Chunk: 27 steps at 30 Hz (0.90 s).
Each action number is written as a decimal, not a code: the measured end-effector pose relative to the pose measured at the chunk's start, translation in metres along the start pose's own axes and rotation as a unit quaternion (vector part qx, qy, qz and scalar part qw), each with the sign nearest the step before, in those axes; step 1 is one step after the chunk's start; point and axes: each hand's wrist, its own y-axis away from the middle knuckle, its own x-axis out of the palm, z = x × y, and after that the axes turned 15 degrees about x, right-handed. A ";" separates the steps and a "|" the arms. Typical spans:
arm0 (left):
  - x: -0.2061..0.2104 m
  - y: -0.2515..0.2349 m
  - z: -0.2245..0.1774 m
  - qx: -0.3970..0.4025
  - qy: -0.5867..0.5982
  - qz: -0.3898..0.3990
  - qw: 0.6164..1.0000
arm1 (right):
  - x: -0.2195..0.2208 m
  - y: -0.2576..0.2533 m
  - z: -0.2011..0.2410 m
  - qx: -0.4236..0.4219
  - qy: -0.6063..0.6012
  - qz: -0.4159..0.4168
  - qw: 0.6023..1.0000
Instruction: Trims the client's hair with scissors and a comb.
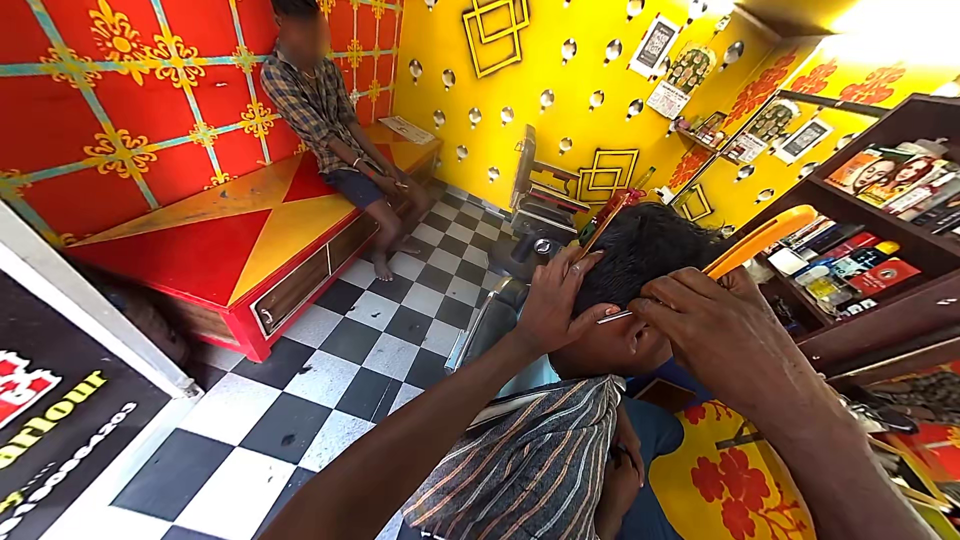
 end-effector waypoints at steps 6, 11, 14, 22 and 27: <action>0.000 -0.001 -0.001 0.002 0.000 -0.002 1.000 | -0.001 0.001 -0.001 0.006 0.003 0.007 1.000; 0.000 -0.001 0.000 0.002 0.004 -0.001 1.000 | 0.001 0.001 0.001 0.013 0.006 0.003 1.000; -0.001 -0.001 0.000 0.002 -0.002 0.000 1.000 | 0.000 0.003 0.000 0.009 0.001 0.013 1.000; -0.005 0.001 0.002 0.002 0.002 0.010 1.000 | -0.020 0.031 -0.013 0.139 -0.126 -0.165 0.968; -0.026 0.009 0.010 -0.055 0.056 -0.003 0.997 | 0.004 0.090 0.032 0.284 -0.189 -0.274 0.899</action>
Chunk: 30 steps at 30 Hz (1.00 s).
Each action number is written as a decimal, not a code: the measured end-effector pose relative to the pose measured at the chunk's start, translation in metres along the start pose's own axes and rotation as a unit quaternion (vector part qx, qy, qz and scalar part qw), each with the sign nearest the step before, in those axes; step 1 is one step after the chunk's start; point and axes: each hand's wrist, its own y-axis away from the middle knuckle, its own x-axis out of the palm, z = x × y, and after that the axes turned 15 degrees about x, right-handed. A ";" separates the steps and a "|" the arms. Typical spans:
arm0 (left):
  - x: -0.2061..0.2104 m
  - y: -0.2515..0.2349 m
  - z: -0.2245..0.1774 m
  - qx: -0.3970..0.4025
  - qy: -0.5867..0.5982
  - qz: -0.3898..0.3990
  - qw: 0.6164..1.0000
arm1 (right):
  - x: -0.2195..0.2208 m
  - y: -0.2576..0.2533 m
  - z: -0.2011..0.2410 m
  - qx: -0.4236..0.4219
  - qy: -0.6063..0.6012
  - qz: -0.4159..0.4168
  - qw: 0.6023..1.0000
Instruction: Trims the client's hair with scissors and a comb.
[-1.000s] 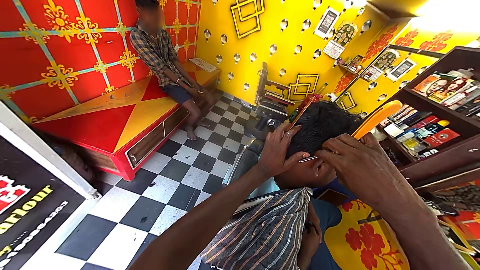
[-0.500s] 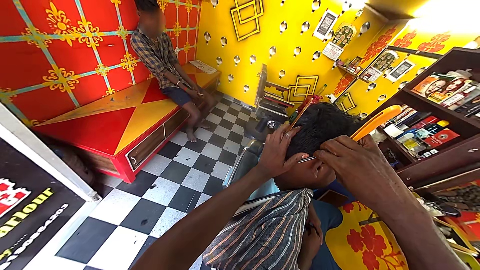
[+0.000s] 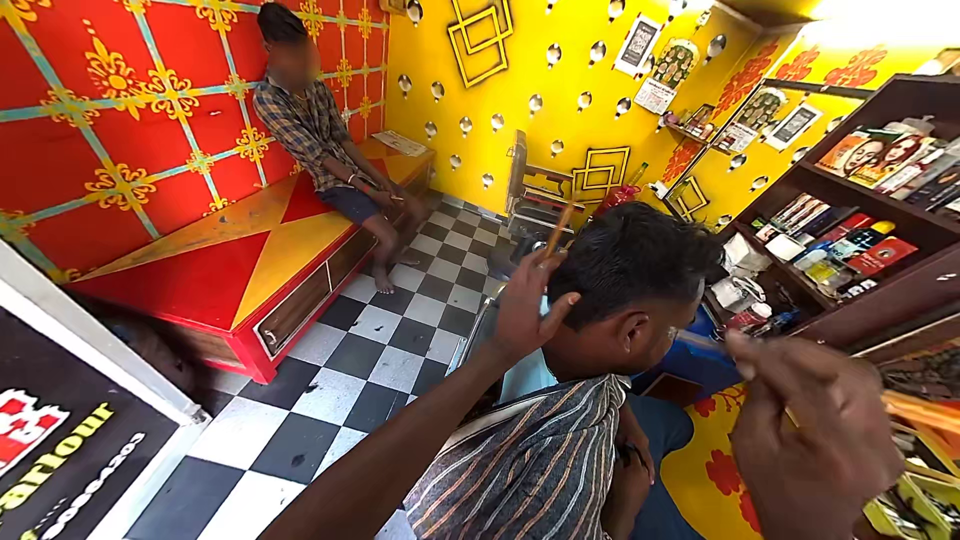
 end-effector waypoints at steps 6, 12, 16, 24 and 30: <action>-0.038 0.033 0.004 -0.154 -0.025 -0.063 0.986 | 0.032 0.176 -0.004 0.157 0.003 0.121 0.980; -0.026 0.042 -0.010 -0.019 -0.034 0.033 0.999 | 0.060 0.200 0.010 0.271 -0.132 0.066 0.951; -0.002 0.022 -0.022 0.041 -0.055 0.074 0.995 | 0.077 0.156 0.011 0.311 -0.153 0.019 0.938; 0.027 0.006 0.001 0.069 -0.029 0.027 0.997 | 0.103 0.109 0.032 0.333 -0.112 -0.062 0.934; 0.032 0.004 0.006 0.075 0.001 0.006 0.997 | 0.110 0.100 0.037 0.295 -0.033 -0.102 0.950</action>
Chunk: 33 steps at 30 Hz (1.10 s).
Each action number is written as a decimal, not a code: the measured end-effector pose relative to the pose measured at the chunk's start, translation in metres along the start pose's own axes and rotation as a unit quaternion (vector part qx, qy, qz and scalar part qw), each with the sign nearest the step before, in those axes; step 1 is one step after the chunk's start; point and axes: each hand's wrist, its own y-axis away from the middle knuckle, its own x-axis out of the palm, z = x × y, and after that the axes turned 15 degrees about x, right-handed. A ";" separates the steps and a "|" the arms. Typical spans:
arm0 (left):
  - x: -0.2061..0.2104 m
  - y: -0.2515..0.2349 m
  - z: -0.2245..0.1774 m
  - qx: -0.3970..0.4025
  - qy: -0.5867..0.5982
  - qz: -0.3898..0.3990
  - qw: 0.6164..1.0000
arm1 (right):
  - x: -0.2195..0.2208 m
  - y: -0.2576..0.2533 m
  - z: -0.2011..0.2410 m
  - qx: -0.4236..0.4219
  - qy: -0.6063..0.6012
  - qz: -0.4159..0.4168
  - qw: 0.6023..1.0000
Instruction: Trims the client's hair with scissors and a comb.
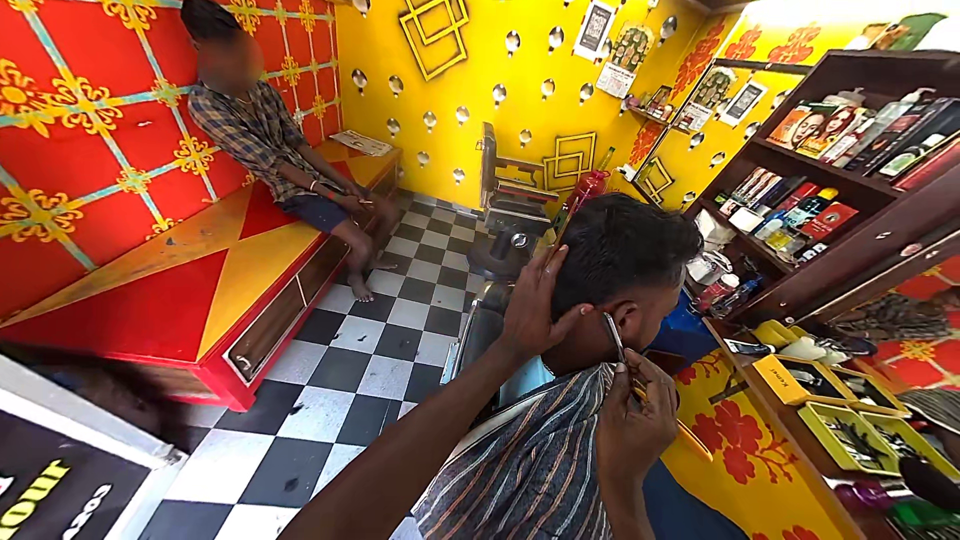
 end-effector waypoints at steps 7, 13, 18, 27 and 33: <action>0.000 0.000 0.000 -0.005 0.012 -0.003 1.000 | 0.004 -0.003 0.002 -0.032 0.028 -0.011 0.999; 0.000 0.000 0.001 -0.007 0.022 -0.002 1.000 | 0.005 -0.004 0.002 -0.040 0.042 -0.011 0.998; 0.000 0.000 0.002 -0.005 0.025 -0.010 1.000 | 0.004 -0.004 0.001 -0.045 0.062 0.004 0.997; -0.001 0.001 0.002 -0.007 0.028 -0.007 1.000 | 0.002 -0.006 0.001 -0.073 0.088 -0.002 0.993; -0.003 0.000 0.002 -0.011 0.029 0.001 1.000 | -0.002 -0.009 0.007 -0.070 0.089 -0.005 0.994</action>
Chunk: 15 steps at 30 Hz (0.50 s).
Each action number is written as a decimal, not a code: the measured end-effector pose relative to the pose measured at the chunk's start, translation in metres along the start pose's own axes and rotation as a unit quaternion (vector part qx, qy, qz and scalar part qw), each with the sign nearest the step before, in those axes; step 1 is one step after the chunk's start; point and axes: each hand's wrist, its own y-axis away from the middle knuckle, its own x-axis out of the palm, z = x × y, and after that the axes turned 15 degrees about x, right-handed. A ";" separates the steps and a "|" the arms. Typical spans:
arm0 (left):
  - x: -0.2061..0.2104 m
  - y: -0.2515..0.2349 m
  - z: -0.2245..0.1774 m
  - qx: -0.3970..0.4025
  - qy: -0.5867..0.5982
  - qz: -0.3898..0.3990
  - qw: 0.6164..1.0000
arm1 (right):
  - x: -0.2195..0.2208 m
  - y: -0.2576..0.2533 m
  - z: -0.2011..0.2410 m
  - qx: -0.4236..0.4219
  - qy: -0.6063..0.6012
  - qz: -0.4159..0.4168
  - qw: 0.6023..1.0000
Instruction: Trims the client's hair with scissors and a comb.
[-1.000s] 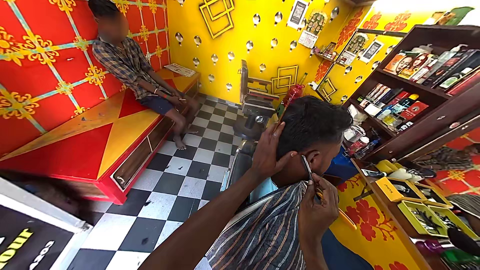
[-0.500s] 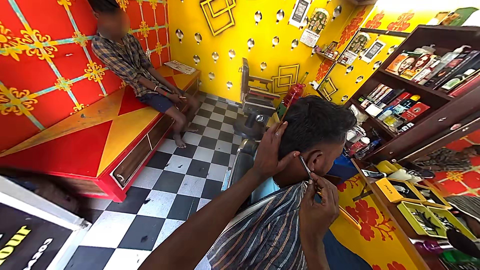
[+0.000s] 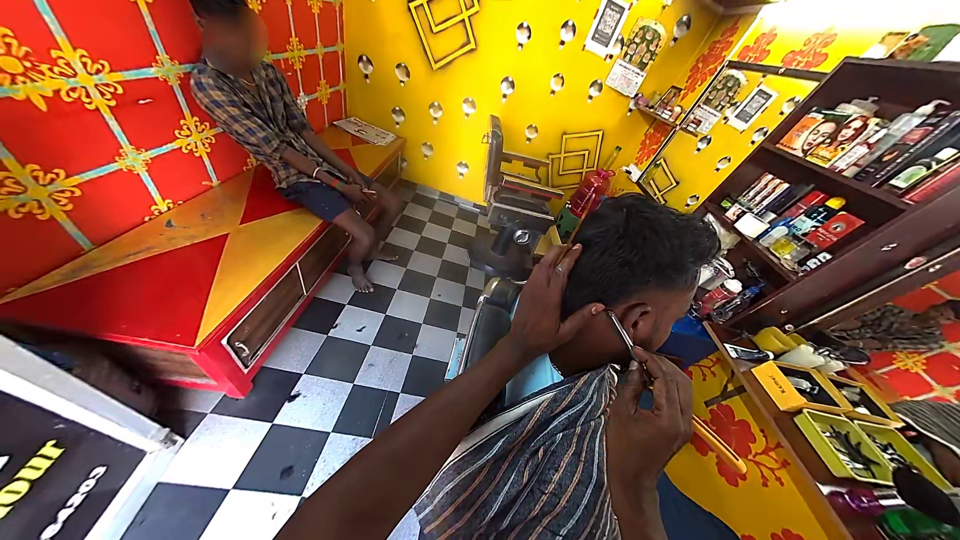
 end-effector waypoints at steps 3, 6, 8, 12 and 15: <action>0.000 0.000 0.001 0.002 0.002 0.000 1.000 | 0.003 0.002 -0.004 -0.010 0.016 0.015 1.000; -0.001 0.000 0.002 0.001 0.011 -0.002 1.000 | 0.000 0.001 -0.001 -0.003 0.015 0.017 1.000; -0.002 -0.001 0.002 0.001 0.012 -0.001 1.000 | -0.003 -0.002 0.002 -0.003 0.011 0.010 1.000; -0.001 0.000 0.002 -0.007 0.013 0.003 1.000 | -0.003 -0.001 0.001 -0.015 0.046 0.041 0.998; -0.002 0.000 0.002 -0.007 0.012 0.004 1.000 | -0.005 -0.002 0.003 -0.016 0.043 0.042 0.998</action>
